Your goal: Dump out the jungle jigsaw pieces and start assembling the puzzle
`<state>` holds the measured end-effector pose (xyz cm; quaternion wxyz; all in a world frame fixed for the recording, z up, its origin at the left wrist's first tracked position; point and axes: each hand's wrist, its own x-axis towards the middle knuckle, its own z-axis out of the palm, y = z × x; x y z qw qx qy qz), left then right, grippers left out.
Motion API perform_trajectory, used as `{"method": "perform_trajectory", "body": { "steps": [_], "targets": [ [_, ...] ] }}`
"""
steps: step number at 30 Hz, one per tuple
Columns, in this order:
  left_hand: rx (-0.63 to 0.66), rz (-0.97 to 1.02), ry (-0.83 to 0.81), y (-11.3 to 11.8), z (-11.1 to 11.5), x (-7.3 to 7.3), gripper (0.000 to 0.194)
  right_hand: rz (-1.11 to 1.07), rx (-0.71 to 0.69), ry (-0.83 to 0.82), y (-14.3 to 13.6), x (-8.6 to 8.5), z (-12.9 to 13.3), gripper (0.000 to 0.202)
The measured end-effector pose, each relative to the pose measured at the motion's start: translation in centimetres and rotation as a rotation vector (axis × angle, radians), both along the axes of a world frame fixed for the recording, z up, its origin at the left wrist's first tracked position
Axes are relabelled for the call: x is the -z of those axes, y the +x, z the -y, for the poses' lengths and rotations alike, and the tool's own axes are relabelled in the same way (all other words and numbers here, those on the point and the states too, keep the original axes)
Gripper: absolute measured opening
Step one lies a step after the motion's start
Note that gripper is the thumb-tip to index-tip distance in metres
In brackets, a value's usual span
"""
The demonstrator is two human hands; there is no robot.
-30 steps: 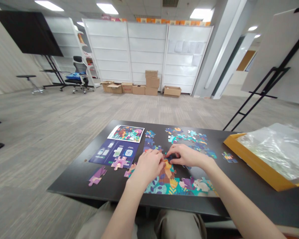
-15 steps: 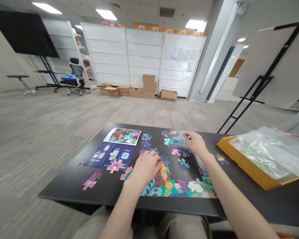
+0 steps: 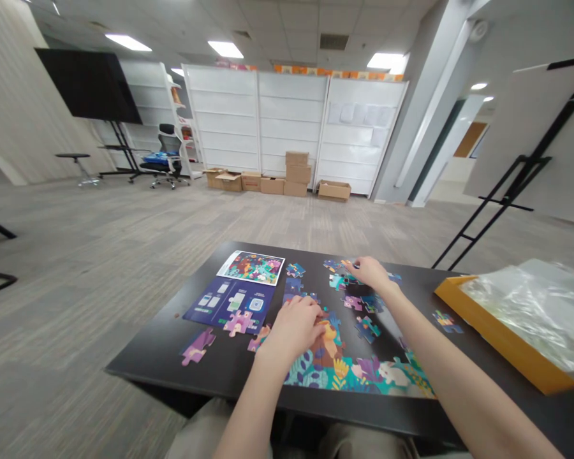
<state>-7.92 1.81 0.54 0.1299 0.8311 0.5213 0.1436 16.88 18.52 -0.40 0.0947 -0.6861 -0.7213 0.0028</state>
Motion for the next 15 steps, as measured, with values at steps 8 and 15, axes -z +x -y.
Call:
{"method": "perform_trajectory", "body": {
  "steps": [8,15],
  "targets": [
    [0.013,-0.015,-0.034,-0.1,-0.1,-0.2,0.025,0.004,0.100,-0.192,-0.9,0.0,-2.9,0.040],
    [0.024,-0.023,-0.016,-0.2,-0.1,-0.1,0.025,-0.234,0.091,0.023,-0.3,0.6,-2.6,0.030]
  ]
}}
